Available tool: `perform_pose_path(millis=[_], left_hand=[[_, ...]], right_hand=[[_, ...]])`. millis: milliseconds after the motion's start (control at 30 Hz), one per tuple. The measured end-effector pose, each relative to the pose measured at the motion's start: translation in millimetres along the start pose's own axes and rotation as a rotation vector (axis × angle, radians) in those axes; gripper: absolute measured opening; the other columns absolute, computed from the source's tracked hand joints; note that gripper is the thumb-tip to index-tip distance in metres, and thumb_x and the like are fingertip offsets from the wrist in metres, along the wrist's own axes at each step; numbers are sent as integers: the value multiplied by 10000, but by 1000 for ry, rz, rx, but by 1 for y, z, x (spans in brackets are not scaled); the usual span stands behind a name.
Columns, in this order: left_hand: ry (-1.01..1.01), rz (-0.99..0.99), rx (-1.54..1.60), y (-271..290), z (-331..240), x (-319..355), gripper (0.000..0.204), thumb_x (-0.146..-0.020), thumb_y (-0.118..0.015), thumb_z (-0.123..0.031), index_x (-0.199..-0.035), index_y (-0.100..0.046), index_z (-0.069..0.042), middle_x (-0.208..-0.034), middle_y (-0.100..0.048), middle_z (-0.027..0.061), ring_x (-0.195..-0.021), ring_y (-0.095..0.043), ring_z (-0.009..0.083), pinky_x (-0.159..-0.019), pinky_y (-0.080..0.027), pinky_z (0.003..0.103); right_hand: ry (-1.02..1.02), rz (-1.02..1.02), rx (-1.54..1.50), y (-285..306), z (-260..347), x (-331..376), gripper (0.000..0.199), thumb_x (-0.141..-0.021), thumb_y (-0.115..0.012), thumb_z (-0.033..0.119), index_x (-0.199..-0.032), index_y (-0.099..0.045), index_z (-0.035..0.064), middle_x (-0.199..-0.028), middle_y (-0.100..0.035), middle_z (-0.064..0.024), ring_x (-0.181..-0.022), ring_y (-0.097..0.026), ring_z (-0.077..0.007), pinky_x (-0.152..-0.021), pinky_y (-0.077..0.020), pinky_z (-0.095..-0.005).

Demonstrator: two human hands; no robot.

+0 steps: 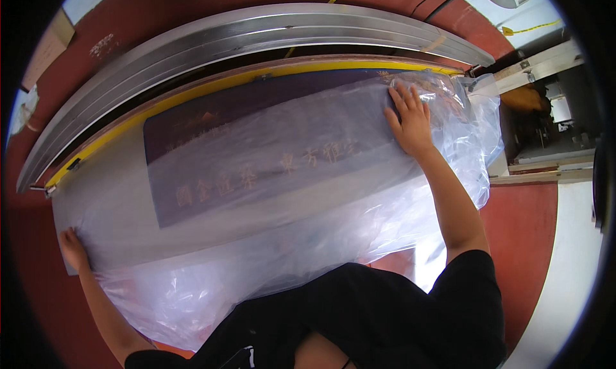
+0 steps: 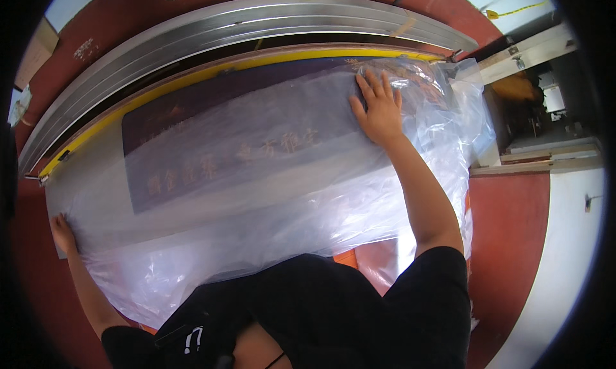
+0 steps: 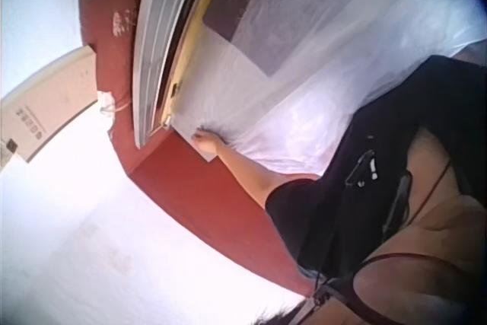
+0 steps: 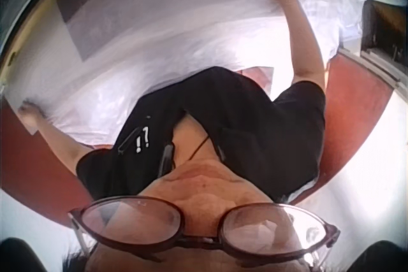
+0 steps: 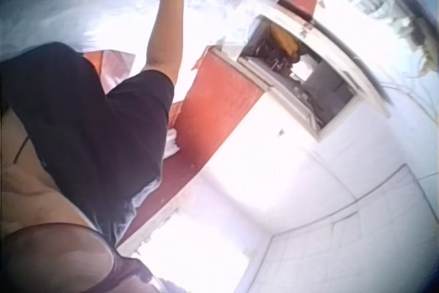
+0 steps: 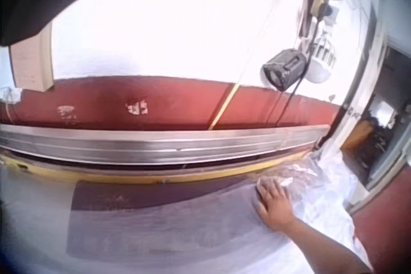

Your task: The person picks up a large plastic sheet and unfolds it by hand. The person then spreads and smooths the plastic sheet over a printed board on a work table.

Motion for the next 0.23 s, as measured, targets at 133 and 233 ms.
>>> perform_pose_path(millis=[133, 233], left_hand=[[39, -34, 82, 20, -2, 4, 300, -765, -373, -297, -790, -465, -13, -732, -499, 146, -661, -482, 263, -574, -368, 321], [53, -48, 54, 16, 1, 2, 312, -767, -374, -308, -795, -470, -12, -742, -505, 145, -672, -493, 232, -580, -369, 322]], right_hand=[[-43, 92, 22, 0, 0, 6, 568, -725, -342, 423, -1148, -230, 60, -1202, -210, -55, -1122, -153, -211, -897, -96, -393], [169, -4, -210, 5, 45, 9, 625, -699, -336, 494, -1158, -214, 88, -1208, -187, -77, -1125, -142, -203, -902, -82, -392]])
Point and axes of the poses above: each hand's wrist, its own x-axis away from the middle knuckle, its own y-axis out of the back of the hand, z = x × y, the point moved 7 cm from there along -x, towards the middle knuckle
